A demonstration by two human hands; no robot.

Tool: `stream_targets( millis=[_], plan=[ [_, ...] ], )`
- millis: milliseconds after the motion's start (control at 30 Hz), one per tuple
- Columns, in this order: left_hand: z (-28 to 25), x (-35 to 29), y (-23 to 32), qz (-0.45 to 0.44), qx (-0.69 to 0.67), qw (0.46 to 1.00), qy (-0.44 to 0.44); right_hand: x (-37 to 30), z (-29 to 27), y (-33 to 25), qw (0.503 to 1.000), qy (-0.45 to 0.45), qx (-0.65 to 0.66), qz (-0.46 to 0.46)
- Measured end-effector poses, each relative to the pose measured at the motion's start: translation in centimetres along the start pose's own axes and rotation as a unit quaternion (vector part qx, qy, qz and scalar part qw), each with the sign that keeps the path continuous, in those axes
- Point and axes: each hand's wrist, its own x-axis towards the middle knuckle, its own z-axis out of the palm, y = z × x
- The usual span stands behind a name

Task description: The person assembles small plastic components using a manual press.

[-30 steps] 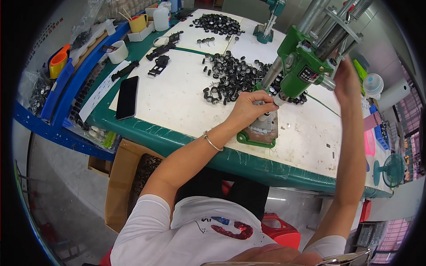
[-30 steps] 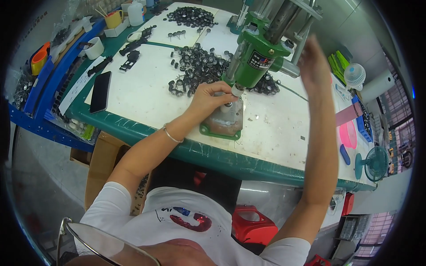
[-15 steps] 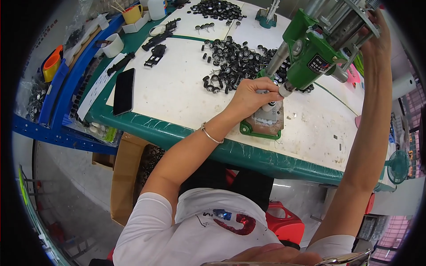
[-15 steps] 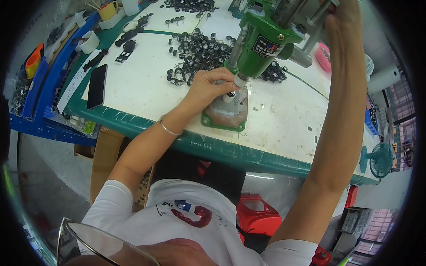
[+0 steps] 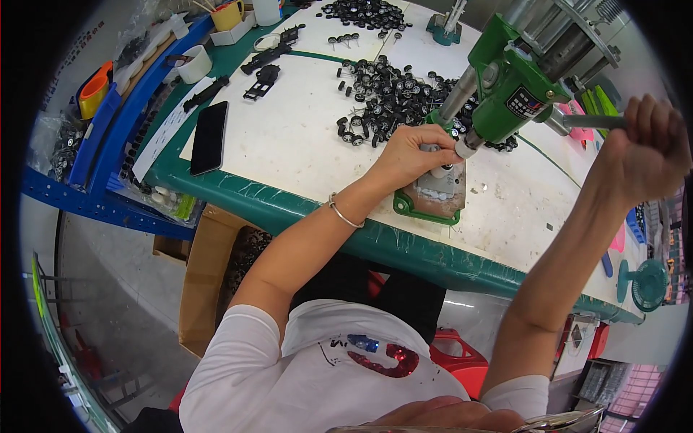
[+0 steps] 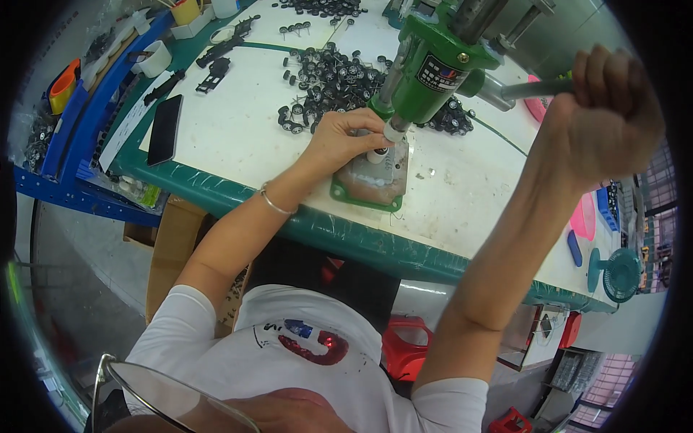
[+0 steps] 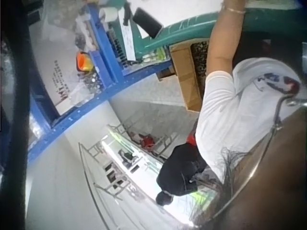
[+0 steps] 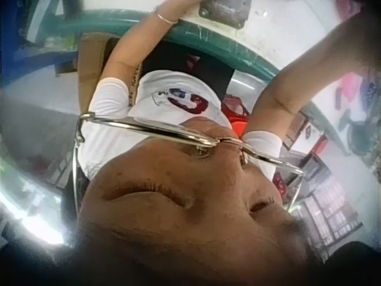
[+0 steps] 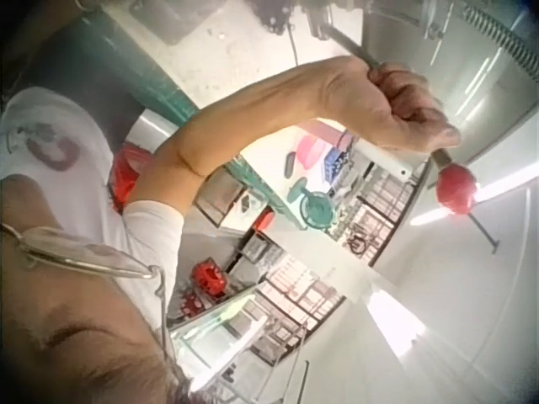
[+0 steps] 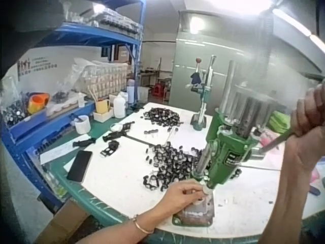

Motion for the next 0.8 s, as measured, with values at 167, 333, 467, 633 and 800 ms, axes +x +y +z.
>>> stream_targets(
  millis=[167,333,467,633,800],
  plan=[
    [-0.1,-0.1,0.1,0.004,0.03,1.0,0.004,-0.7,0.6,-0.2,0.998,0.029,-0.038,-0.027],
    [-0.1,-0.3,-0.7,0.024,-0.011,1.0,0.002,1.4,0.3,0.7,0.999,-0.001,-0.018,0.049],
    [-0.4,-0.1,-0.7,0.053,0.003,0.999,0.009,6.1,-2.2,5.4,0.982,0.087,-0.088,0.144],
    [-2.6,1.2,-1.2,-0.005,-0.307,0.945,0.115,7.9,-4.2,10.9,0.963,-0.005,-0.054,0.265],
    [-4.8,1.1,-1.5,-0.025,-0.24,0.955,0.17,5.5,-5.5,10.2,0.939,-0.072,0.03,0.335]
  ],
)
